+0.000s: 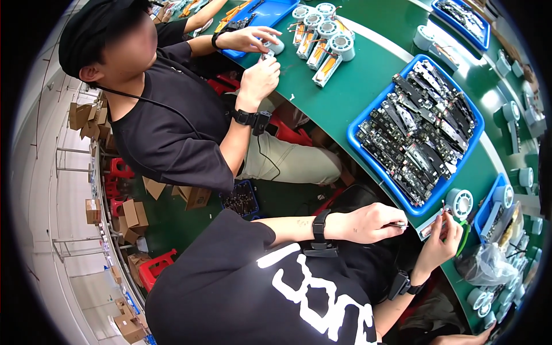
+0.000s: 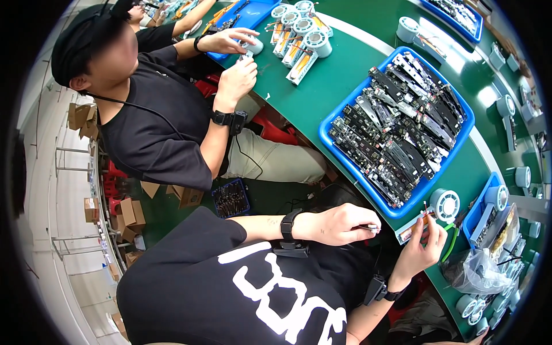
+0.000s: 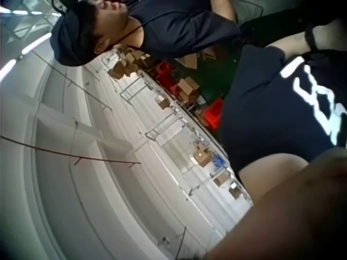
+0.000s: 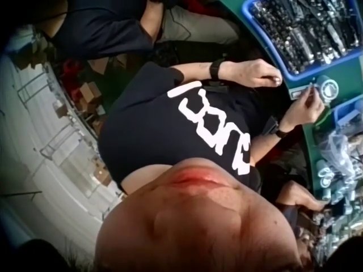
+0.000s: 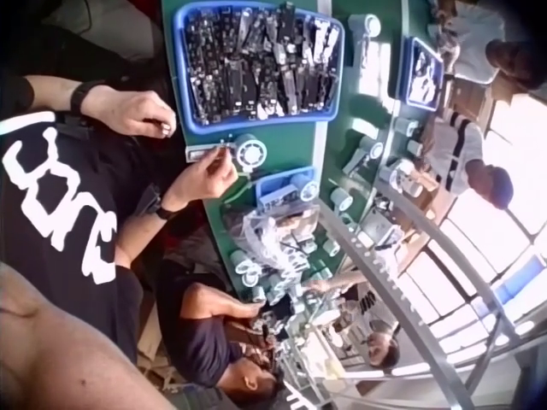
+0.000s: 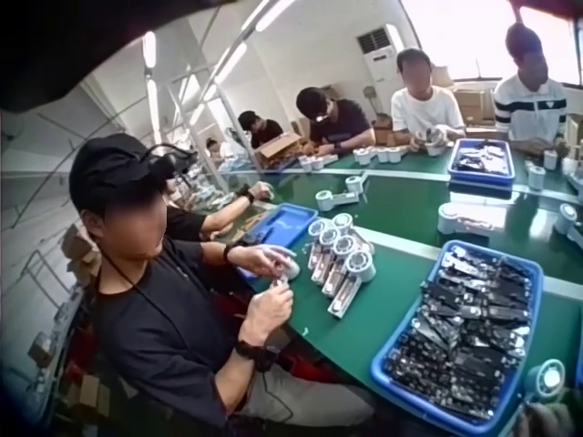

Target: The person picks up a circuit board and a battery, connects the wires from the battery to the board by hand, and then sets the connected components down on the table. This process is repeated with another circuit board and battery.

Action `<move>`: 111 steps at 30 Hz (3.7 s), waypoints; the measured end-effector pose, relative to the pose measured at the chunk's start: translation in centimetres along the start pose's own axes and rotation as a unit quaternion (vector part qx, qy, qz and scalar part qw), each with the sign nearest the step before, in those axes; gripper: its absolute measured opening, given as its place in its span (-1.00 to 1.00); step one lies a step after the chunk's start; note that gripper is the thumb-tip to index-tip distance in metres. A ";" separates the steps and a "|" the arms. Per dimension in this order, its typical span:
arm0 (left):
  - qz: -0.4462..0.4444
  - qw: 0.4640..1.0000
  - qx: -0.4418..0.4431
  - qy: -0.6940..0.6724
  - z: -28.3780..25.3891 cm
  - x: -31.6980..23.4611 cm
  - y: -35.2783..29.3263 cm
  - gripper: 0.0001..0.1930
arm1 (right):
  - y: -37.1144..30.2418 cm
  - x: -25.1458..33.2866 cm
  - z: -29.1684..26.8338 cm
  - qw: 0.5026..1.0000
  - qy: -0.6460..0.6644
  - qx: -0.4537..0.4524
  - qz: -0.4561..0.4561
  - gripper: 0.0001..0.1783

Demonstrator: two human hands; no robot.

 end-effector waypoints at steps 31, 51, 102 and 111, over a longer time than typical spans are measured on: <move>-0.076 0.996 0.034 0.009 0.5 0.6 -0.6 -0.92 | 0.3 1.4 1.6 0.996 0.085 -0.004 -0.005 -0.79; 0.033 0.963 0.001 0.268 2.8 1.6 9.0 -0.85 | 1.0 -2.5 -0.2 0.899 0.383 0.051 0.208 -0.95; -0.121 0.984 -0.102 0.085 2.9 1.0 8.0 -0.88 | 2.0 0.2 1.3 0.976 0.203 0.017 -0.078 -0.84; -0.070 0.984 -0.038 0.160 1.9 1.1 8.1 -0.86 | 2.0 0.9 0.4 0.974 0.209 0.088 -0.015 -0.88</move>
Point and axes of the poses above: each hand's wrist, its own y-axis towards the middle knuckle, its own z-axis out of the palm, x = y × z, the point moved 1 cm from there along y, towards the middle knuckle, and after that the axes turned 13 degrees about z, right-handed, at the moved point
